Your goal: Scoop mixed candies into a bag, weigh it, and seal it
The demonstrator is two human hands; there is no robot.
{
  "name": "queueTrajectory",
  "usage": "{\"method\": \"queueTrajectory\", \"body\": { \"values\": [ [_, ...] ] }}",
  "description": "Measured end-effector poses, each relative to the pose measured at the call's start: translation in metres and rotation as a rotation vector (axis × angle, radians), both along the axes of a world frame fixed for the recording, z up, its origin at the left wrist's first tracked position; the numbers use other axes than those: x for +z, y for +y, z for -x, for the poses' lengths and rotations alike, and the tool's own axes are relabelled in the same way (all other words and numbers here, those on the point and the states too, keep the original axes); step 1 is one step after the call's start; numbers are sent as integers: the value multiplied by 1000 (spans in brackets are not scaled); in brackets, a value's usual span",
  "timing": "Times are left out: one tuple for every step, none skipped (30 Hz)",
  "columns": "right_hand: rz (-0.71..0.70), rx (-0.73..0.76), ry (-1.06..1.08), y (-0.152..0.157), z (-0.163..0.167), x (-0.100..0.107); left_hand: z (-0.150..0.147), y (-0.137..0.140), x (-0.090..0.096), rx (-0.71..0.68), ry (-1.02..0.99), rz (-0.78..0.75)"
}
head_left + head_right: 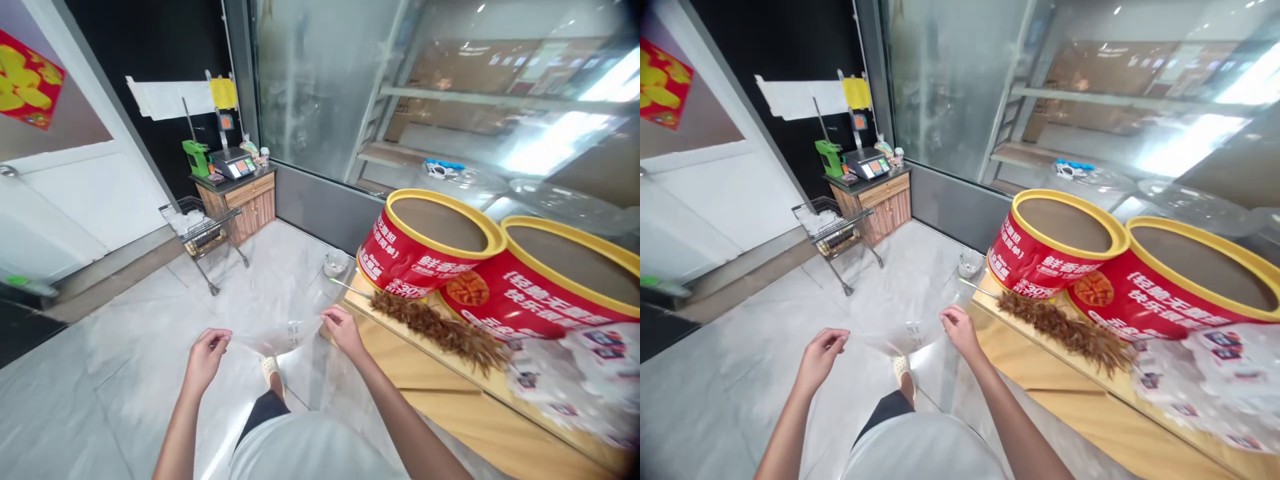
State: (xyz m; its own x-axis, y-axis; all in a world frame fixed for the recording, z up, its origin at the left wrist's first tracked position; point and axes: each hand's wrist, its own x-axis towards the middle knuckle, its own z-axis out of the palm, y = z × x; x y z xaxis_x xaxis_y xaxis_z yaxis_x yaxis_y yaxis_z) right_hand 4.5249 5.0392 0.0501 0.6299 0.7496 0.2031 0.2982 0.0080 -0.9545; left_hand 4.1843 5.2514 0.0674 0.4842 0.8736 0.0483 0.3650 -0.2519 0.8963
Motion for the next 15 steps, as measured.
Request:
{"method": "queueTrajectory", "body": {
  "values": [
    [13,-14,-17,20,-15,1,-18,25,-2,-15,1,1],
    [26,-28,-30,40,-30,3,-36,50,-2,-30,3,0],
    [36,-46,-40,60,-44,6,-54,74,-2,-48,6,-3],
    [41,-65,-46,78,-59,10,-72,98,-1,-67,10,-7],
    [42,-86,-45,96,-73,13,-91,121,1,-87,16,-10],
    [38,-108,-36,114,-87,17,-109,142,4,-109,21,-15],
    [31,-134,-20,131,-101,19,-128,163,7,-129,27,-19],
    [25,-160,2,147,-115,22,-147,184,10,-148,33,-23],
    [23,-184,24,162,-129,23,-165,203,13,-165,40,-26],
    [24,-205,42,177,-145,23,-183,222,15,-179,48,-31],
    [26,-221,53,192,-160,22,-201,241,16,-192,56,-34],
    [29,-230,56,206,-176,20,-220,259,15,-202,62,-34],
    [32,-234,49,220,-193,17,-238,277,14,-210,66,-30],
    [35,-236,34,234,-211,12,-256,294,11,-217,68,-23],
    [37,-234,15,249,-230,8,-275,310,8,-222,70,-17]
  ]
}}
